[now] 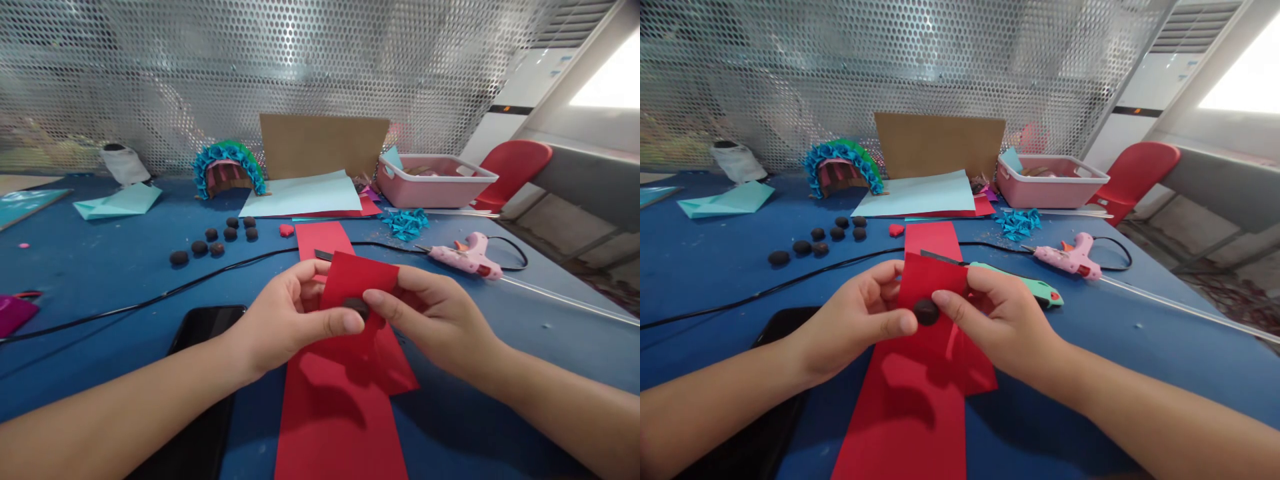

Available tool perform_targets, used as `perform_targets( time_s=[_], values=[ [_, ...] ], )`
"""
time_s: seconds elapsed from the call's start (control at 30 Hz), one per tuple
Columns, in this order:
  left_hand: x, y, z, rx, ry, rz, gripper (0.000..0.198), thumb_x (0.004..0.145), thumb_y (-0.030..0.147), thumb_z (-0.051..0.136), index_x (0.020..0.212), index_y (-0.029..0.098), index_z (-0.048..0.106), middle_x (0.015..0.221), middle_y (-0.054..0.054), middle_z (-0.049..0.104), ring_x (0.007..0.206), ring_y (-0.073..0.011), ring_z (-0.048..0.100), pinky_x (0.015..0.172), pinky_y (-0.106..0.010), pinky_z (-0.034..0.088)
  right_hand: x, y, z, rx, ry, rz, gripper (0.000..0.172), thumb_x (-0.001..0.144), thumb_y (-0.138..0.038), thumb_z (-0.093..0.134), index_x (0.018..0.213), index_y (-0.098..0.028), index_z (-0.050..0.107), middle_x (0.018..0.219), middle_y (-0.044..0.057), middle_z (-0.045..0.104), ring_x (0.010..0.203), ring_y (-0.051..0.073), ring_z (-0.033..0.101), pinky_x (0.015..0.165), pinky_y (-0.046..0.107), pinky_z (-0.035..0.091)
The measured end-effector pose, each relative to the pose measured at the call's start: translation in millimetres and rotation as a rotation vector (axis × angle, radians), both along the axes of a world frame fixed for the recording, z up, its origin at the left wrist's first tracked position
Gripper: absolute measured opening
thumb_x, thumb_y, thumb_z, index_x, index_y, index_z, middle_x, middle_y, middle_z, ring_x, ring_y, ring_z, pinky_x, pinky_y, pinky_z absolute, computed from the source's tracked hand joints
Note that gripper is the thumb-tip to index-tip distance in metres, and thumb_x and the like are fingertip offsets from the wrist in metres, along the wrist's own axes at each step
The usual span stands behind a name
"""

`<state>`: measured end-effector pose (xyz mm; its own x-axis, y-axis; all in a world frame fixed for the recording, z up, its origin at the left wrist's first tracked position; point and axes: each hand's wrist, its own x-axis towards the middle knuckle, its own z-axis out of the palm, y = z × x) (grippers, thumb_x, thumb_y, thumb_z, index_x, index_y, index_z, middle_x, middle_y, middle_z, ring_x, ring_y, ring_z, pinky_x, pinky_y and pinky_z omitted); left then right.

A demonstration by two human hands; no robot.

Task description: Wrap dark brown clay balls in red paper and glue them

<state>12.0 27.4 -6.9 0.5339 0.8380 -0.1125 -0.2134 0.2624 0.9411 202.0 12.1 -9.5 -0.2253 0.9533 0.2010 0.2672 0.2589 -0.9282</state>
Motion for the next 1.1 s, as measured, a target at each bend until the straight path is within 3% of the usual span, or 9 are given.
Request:
perform_targets(
  time_s=[0.1,0.2,0.3,0.47,0.63,0.8,0.93,1.1],
  values=[
    [1.3,1.4,-1.3,0.033,0.046,0.131,0.034,0.072,0.031,0.08,0.098,0.017,0.063,0.093,-0.001,0.072,0.083,-0.0109,0.068,0.074,-0.02,0.055,1.7,2.4,-0.9,-0.05,0.087,-0.017,0.025,0.083,-0.045,0.063,0.078,-0.021,0.066,0.074,0.002,0.067,0.068,0.015,0.062,0.059,0.026,0.052],
    [2.4,2.7,-1.8,0.053,0.043,0.141,0.028,0.071,0.026,0.081,0.091,0.017,0.064,0.088,0.002,0.071,0.08,-0.0088,0.067,0.073,-0.018,0.054,2.5,3.2,-1.5,-0.134,0.173,0.029,0.025,0.083,-0.047,0.063,0.084,-0.023,0.069,0.08,0.001,0.069,0.071,0.015,0.064,0.063,0.025,0.054],
    [2.1,3.2,-1.9,0.06,0.019,0.154,0.026,0.069,0.024,0.082,0.086,0.017,0.064,0.084,0.004,0.071,0.077,-0.0073,0.066,0.071,-0.016,0.054,0.6,1.8,0.3,-0.247,0.227,0.106,0.028,0.074,-0.044,0.073,0.092,-0.022,0.071,0.089,0.003,0.073,0.078,0.017,0.067,0.068,0.026,0.056],
    [0.8,2.3,-2.5,0.044,0.033,0.141,0.018,0.075,0.029,0.078,0.083,0.019,0.065,0.078,0.005,0.07,0.068,-0.0062,0.065,0.064,-0.015,0.053,-2.5,1.1,4.2,-0.392,0.198,0.081,0.032,0.067,-0.04,0.077,0.088,-0.016,0.072,0.075,0.003,0.072,0.056,0.012,0.062,0.052,0.023,0.053],
    [2.3,2.4,-0.9,0.047,0.023,0.14,0.015,0.076,0.026,0.077,0.078,0.017,0.065,0.076,0.004,0.07,0.067,-0.0069,0.065,0.063,-0.015,0.053,-2.0,4.1,3.3,-0.408,0.207,0.048,0.029,0.065,-0.039,0.079,0.082,-0.016,0.072,0.072,0.002,0.071,0.056,0.01,0.059,0.052,0.02,0.051],
    [2.4,1.5,3.5,0.098,0.097,0.191,0.019,0.073,0.027,0.079,0.082,0.018,0.064,0.064,0.006,0.065,0.06,-0.0067,0.061,0.058,-0.014,0.05,-0.2,2.8,1.4,-0.42,0.234,0.126,0.038,0.066,-0.043,0.079,0.093,-0.018,0.073,0.079,0.003,0.072,0.064,0.012,0.062,0.058,0.023,0.053],
    [1.3,1.0,3.6,0.133,0.142,0.213,0.022,0.071,0.029,0.08,0.082,0.019,0.065,0.063,0.006,0.063,0.058,-0.0071,0.061,0.057,-0.015,0.049,0.3,0.8,0.3,-0.386,0.174,0.13,0.034,0.064,-0.044,0.08,0.085,-0.017,0.074,0.076,0.002,0.07,0.064,0.013,0.061,0.057,0.023,0.052],
    [1.6,0.9,3.0,0.12,0.131,0.188,0.02,0.071,0.029,0.079,0.08,0.019,0.064,0.063,0.006,0.063,0.058,-0.0071,0.06,0.057,-0.016,0.048,-0.9,0.0,0.2,-0.393,0.129,0.109,0.031,0.07,-0.043,0.075,0.089,-0.018,0.073,0.08,0.003,0.071,0.067,0.015,0.063,0.062,0.028,0.054]
  ],
)
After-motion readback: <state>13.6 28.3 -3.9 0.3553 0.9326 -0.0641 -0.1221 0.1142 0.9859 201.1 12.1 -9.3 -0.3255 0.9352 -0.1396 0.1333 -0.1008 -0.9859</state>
